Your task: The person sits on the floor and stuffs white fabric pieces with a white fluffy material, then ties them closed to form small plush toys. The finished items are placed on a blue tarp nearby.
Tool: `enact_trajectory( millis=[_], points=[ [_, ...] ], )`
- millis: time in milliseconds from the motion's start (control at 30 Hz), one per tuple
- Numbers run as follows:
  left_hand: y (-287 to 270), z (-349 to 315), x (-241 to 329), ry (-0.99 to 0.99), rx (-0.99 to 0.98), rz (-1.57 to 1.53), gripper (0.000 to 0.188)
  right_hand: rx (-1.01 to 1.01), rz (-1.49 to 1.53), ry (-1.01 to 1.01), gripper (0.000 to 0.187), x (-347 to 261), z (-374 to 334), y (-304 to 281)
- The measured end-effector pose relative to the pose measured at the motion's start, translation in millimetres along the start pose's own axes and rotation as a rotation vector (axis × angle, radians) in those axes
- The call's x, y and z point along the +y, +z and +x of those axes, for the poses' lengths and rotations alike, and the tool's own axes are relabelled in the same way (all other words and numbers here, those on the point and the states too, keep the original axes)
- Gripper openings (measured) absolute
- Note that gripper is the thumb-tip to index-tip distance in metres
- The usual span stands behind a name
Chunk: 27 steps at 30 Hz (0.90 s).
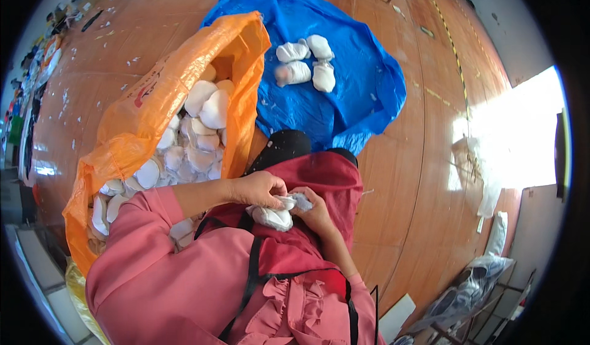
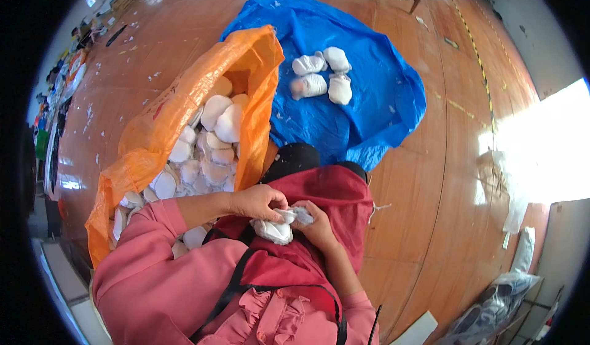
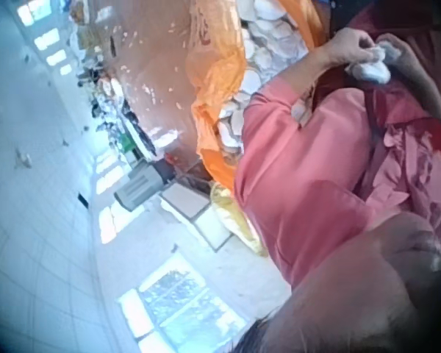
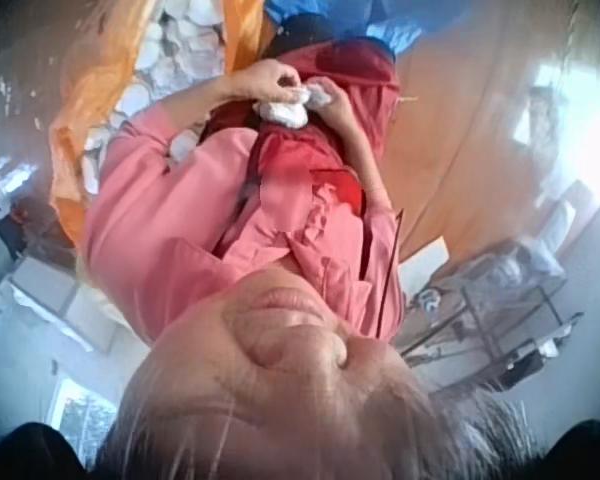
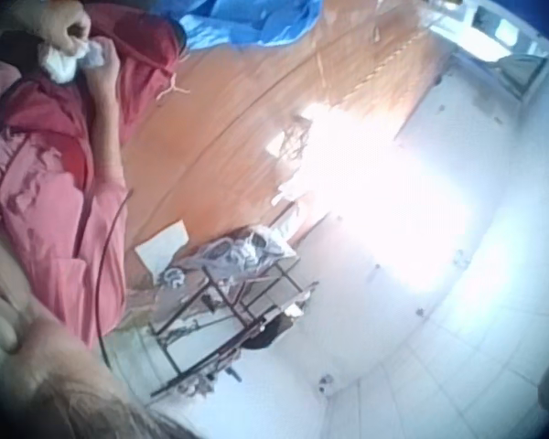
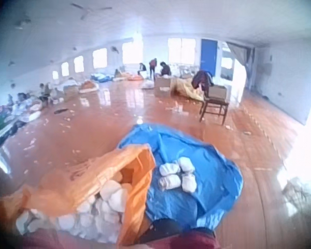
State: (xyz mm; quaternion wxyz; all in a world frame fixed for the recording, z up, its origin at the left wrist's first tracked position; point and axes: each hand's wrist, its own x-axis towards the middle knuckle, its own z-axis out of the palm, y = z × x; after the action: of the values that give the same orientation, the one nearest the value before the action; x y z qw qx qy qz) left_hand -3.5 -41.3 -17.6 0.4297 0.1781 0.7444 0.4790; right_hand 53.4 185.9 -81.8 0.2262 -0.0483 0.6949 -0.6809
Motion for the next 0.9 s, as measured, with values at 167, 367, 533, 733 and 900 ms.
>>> enact_trajectory(
  millis=[167, 367, 533, 733, 900],
  points=[
    [15.0, -5.5, 7.2, 0.125, 0.093, 0.229, 0.031, -0.187, 0.085, 0.043, 0.045, -16.2, -2.7, -13.5],
    [34.7, -11.2, 7.4, 0.301, 0.316, 0.338, 0.024, -0.260, 0.142, 0.034, 0.044, -18.6, -1.6, -29.6],
    [40.6, -4.6, -8.1, 0.330, 0.508, 0.378, 0.021, -0.098, 0.200, 0.051, 0.035, -3.3, 3.3, -11.7],
    [34.9, 1.7, -23.4, 0.307, 0.491, 0.324, 0.020, -0.026, 0.261, 0.123, 0.027, 5.0, 6.6, 2.8],
    [47.3, -4.2, -22.9, 0.227, 0.599, 0.310, 0.020, 0.014, 0.026, 0.093, 0.024, 10.2, 11.1, 9.7]
  ],
)
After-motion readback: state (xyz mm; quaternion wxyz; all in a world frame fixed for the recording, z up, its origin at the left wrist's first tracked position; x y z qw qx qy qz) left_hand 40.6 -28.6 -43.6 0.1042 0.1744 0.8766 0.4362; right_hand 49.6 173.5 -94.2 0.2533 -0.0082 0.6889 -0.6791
